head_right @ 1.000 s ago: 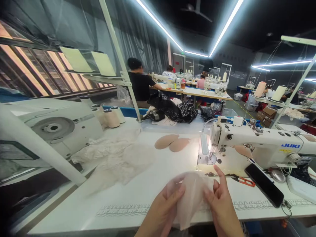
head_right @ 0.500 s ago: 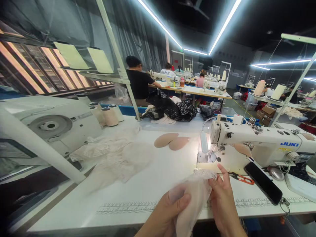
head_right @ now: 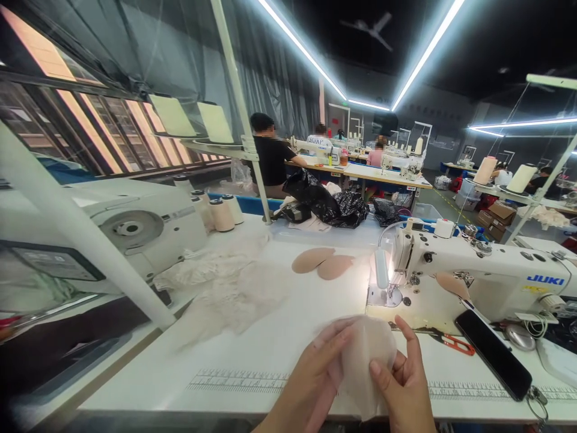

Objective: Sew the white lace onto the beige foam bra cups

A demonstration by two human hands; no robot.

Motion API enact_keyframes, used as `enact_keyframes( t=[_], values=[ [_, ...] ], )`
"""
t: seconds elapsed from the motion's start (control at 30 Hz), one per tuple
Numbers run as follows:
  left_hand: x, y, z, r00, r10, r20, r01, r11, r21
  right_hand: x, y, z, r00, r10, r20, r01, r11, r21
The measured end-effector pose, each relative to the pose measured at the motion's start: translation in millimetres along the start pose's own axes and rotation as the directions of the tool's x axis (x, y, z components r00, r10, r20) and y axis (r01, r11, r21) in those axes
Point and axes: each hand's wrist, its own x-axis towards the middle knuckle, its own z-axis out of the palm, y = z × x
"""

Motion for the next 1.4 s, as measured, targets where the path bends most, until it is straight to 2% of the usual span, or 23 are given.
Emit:
enact_keyframes(
  t=[0.13, 0.3, 0.43, 0.67, 0.8, 0.93, 1.03, 1.1, 1.17, 1.2, 1.27, 1.3, 1.33, 1.37, 1.4],
  values=[
    [5.9, 3.7, 9.3, 0.996, 0.048, -0.077, -0.050, 0.998, -0.023, 0.8, 4.5, -1.2, 0.999, -0.043, -0.013, 0.043, 0.999, -0.003],
    [7.0, 5.4, 15.1, 0.996, 0.029, -0.090, -0.031, 0.999, -0.028, 2.4, 5.0, -4.8, 0.997, -0.071, -0.036, 0.070, 0.997, -0.023],
    [9.6, 5.4, 14.8, 0.998, 0.024, -0.059, -0.027, 0.999, -0.047, 3.6, 4.0, -4.6, 0.994, -0.085, -0.068, 0.082, 0.996, -0.036],
    [12.0, 7.9, 18.1, 0.992, -0.124, -0.013, 0.124, 0.992, -0.031, 5.0, -0.3, -1.3, 0.993, -0.096, -0.067, 0.091, 0.992, -0.082],
    [17.8, 9.4, 19.9, 0.989, -0.137, -0.057, 0.135, 0.990, -0.031, 7.3, 1.3, -9.1, 0.997, -0.080, -0.015, 0.078, 0.990, -0.118],
    [26.0, 15.9, 18.6, 0.990, -0.118, -0.074, 0.116, 0.993, -0.027, 9.2, 9.6, -27.0, 0.997, -0.028, 0.071, 0.042, 0.980, -0.195],
    [25.7, 28.1, 16.2, 0.994, -0.102, 0.030, 0.100, 0.992, 0.081, 13.1, 6.7, -40.4, 0.992, -0.033, 0.124, 0.062, 0.970, -0.235],
    [22.2, 39.9, 13.0, 0.974, -0.095, 0.206, 0.040, 0.966, 0.257, 20.2, -5.7, -45.4, 0.976, -0.096, 0.195, 0.157, 0.931, -0.330],
    [21.0, 52.5, 8.6, 0.907, -0.114, 0.405, -0.113, 0.861, 0.496, 33.4, -24.9, -45.8, 0.916, -0.204, 0.344, 0.362, 0.790, -0.495],
    [23.1, 58.2, 6.3, 0.857, -0.150, 0.492, -0.216, 0.764, 0.608, 42.5, -35.0, -44.3, 0.851, -0.247, 0.463, 0.499, 0.654, -0.569],
    [34.7, 66.2, 2.7, 0.741, -0.256, 0.621, -0.437, 0.519, 0.735, 64.8, -51.3, -39.6, 0.661, -0.258, 0.705, 0.749, 0.292, -0.595],
    [44.1, 68.2, 1.7, 0.683, -0.307, 0.663, -0.533, 0.411, 0.740, 77.1, -56.0, -37.3, 0.573, -0.214, 0.791, 0.819, 0.117, -0.562],
    [55.1, 69.0, 1.4, 0.631, -0.345, 0.694, -0.608, 0.336, 0.720, 89.3, -58.1, -35.7, 0.512, -0.161, 0.844, 0.853, -0.022, -0.521],
    [66.6, 68.8, 1.6, 0.594, -0.362, 0.719, -0.657, 0.298, 0.693, 100.5, -57.7, -35.2, 0.483, -0.116, 0.868, 0.862, -0.113, -0.495],
    [77.6, 68.1, 2.1, 0.575, -0.361, 0.734, -0.681, 0.286, 0.674, 110.1, -55.3, -36.2, 0.482, -0.088, 0.872, 0.857, -0.162, -0.490]
  ],
)
